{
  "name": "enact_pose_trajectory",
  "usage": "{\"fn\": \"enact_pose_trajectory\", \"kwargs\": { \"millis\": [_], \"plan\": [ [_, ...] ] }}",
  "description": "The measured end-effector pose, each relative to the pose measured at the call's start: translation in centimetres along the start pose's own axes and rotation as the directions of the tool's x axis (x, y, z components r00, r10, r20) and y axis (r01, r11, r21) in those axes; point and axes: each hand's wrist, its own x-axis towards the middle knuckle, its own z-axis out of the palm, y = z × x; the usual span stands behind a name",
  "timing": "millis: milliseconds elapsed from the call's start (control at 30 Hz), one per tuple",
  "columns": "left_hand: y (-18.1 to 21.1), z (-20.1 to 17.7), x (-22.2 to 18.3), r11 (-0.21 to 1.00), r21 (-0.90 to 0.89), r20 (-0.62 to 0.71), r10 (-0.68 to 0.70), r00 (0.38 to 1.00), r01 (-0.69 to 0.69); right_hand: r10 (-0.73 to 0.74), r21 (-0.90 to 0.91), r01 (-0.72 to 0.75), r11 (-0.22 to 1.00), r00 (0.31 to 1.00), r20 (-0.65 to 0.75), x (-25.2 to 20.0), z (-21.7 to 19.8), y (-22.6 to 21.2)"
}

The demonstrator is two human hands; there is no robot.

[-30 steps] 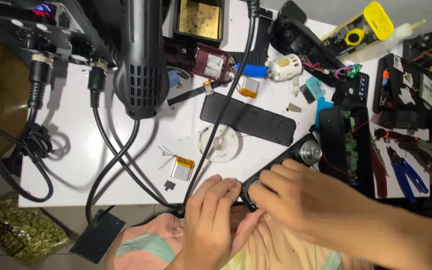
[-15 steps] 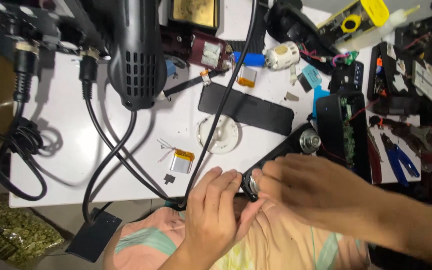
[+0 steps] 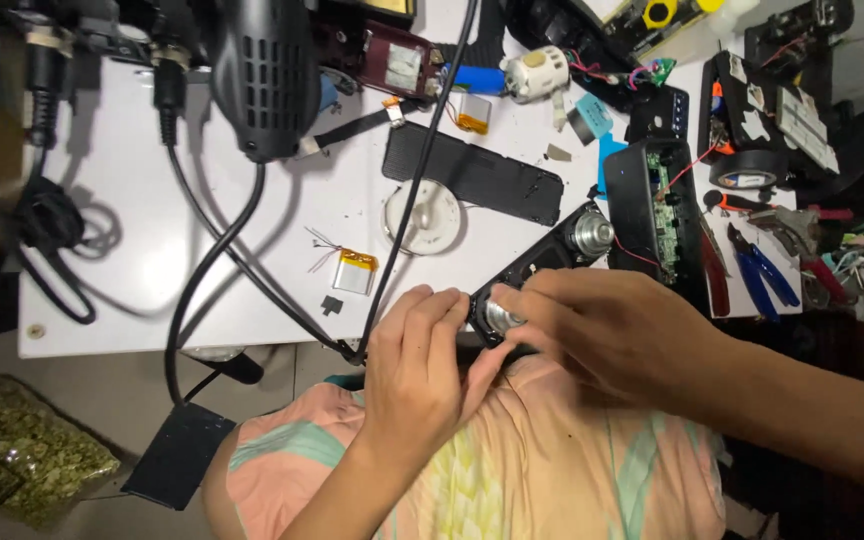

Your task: The person is preparing a small speaker for repair by stripping the ends of the wires using wire cutters.

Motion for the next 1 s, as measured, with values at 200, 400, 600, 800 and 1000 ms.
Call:
{"fn": "enact_pose_trajectory", "kwargs": {
  "millis": [200, 400, 600, 800, 1000],
  "plan": [
    [-0.3, 0.3, -0.3, 1.0, -0.003, -0.001, 0.0, 1.0, 0.0, 0.04, -0.032, -0.036, 0.999, 0.992, 0.123, 1.4, -1.1, -0.4],
    [-0.3, 0.0, -0.2, 1.0, -0.019, 0.002, 0.002, 1.0, -0.002, 0.031, -0.122, -0.002, 0.992, 0.972, 0.232, 2.6, -1.5, -0.4],
    [0.5, -0.8, 0.2, 0.998, -0.058, 0.039, -0.03, 0.999, 0.033, -0.016, -0.044, 0.025, 0.999, 0.98, 0.198, 3.2, -2.1, -0.3],
    [1.1, -1.1, -0.1, 0.997, -0.07, 0.044, -0.026, 0.999, 0.029, 0.097, 0.007, -0.097, 0.995, 0.995, 0.039, 2.4, -0.7, -1.9],
    [-0.4, 0.4, -0.6, 0.997, 0.022, -0.102, 0.076, 0.992, -0.074, 0.153, 0.094, -0.15, 0.984, 0.988, -0.027, 2.0, -0.1, -1.9]
  ]
}}
